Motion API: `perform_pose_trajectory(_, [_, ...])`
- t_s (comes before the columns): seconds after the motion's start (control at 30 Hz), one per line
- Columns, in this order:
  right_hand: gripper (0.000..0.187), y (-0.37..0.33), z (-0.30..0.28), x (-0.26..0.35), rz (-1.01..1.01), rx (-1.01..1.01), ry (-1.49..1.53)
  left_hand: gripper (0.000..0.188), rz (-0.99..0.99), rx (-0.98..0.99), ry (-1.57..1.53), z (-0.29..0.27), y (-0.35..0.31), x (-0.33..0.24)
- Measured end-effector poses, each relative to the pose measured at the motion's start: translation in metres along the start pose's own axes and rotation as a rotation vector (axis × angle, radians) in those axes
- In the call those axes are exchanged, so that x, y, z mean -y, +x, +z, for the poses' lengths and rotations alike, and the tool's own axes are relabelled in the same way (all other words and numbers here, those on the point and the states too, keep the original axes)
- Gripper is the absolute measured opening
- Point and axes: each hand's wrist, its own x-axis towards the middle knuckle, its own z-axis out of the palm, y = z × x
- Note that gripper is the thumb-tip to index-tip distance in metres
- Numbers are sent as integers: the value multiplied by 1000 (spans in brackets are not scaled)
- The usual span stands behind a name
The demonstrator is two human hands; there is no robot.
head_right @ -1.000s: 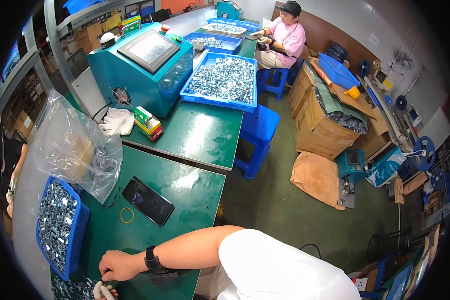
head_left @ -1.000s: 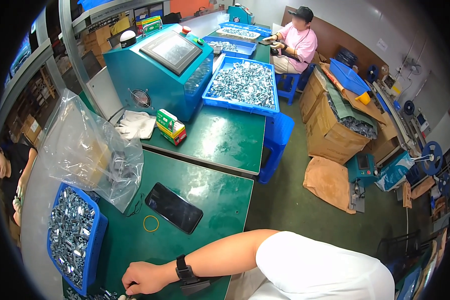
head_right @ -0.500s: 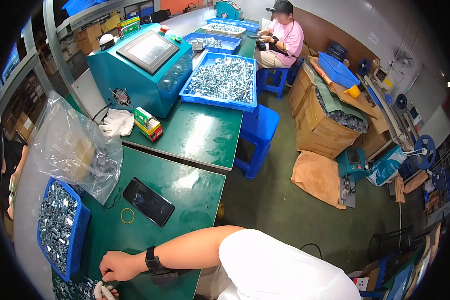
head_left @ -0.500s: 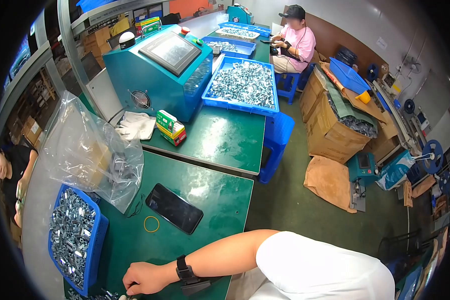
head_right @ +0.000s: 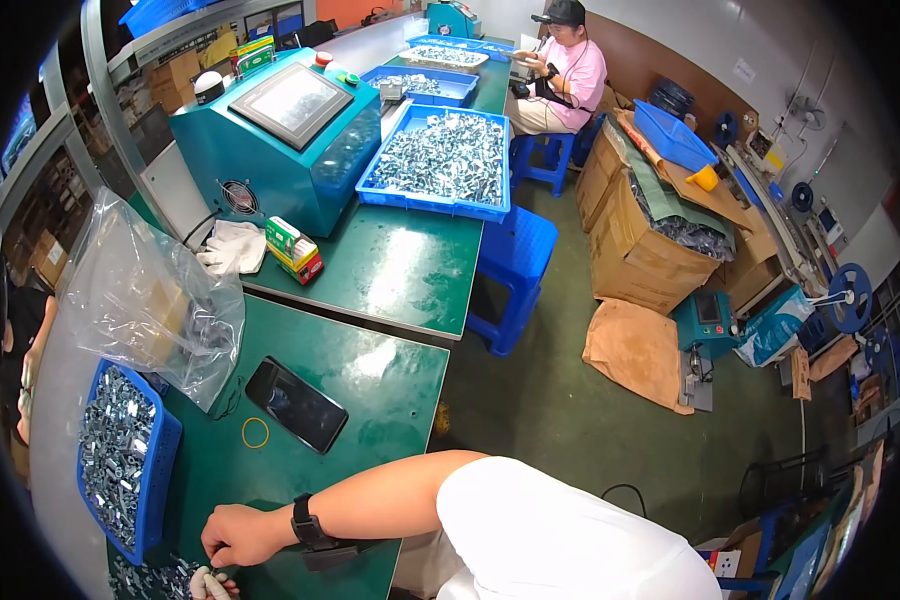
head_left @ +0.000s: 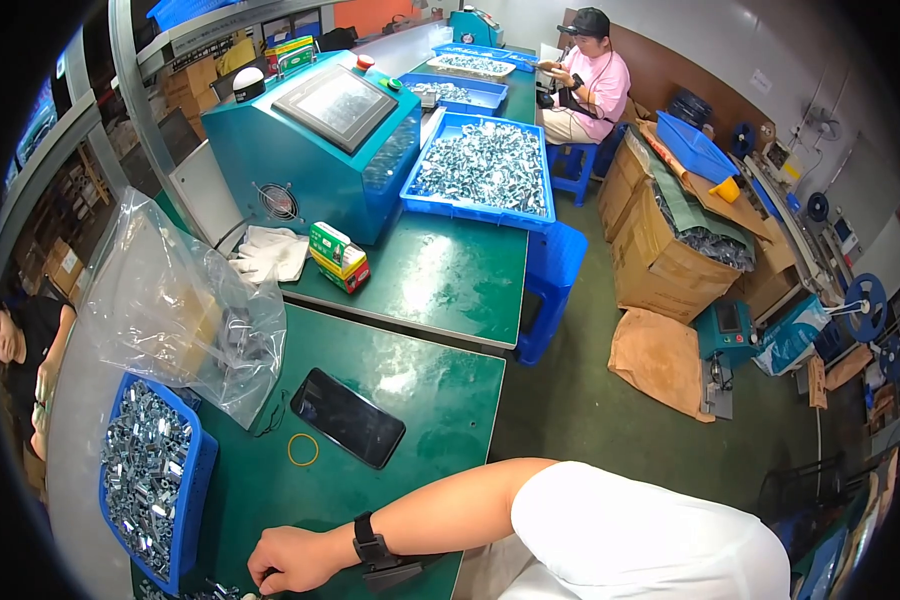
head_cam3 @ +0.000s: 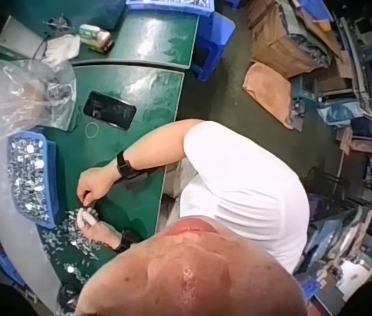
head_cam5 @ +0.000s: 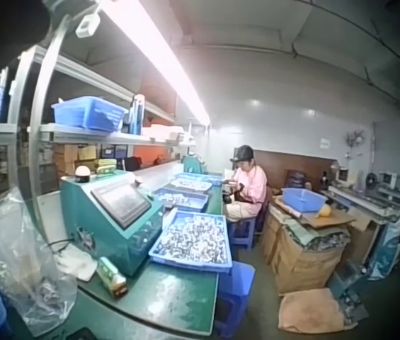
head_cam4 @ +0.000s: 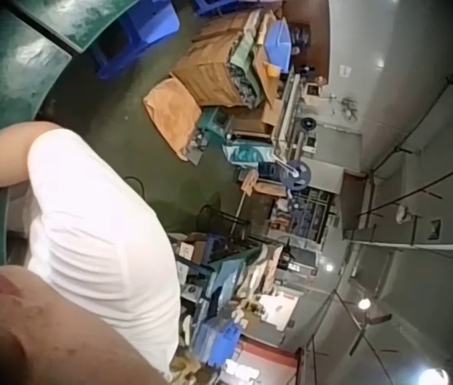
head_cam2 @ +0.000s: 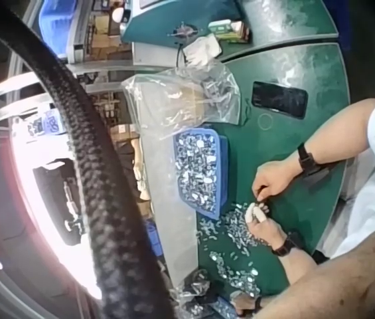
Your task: Manually assemble small hardware pins into plastic housings at a production workstation.
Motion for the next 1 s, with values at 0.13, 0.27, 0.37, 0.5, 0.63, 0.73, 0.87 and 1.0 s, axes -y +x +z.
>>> perform_pose_trajectory(0.13, [12, 1, -3, -1, 21, 31, -13, 18, 70, 30, 96, 2, 0, -3])
perform_pose_trajectory(0.27, [12, 2, -5, -1, 60, 61, -18, 17, 88, 48, 57, -1, 0, 5])
perform_pose_trajectory(0.37, [13, 4, -5, -1, 76, 73, -13, 16, 87, 37, 63, -1, 1, 8])
perform_pose_trajectory(0.5, [13, 3, -2, -4, 44, 26, -8, 16, 75, 2, 79, 3, 0, 2])
perform_pose_trajectory(0.63, [14, 2, -2, -2, -12, -4, -19, 16, 77, -20, 87, 2, -1, -1])
perform_pose_trajectory(0.73, [13, 3, -4, 1, 26, 20, -1, 16, 91, -34, 107, 2, -2, -4])
perform_pose_trajectory(0.87, [16, 5, -8, -1, 56, 116, -108, 17, 126, -57, 150, 2, -2, -8])
perform_pose_trajectory(1.0, [20, 4, -5, -6, -29, 106, -55, 17, 152, -64, 149, 6, -3, -13])
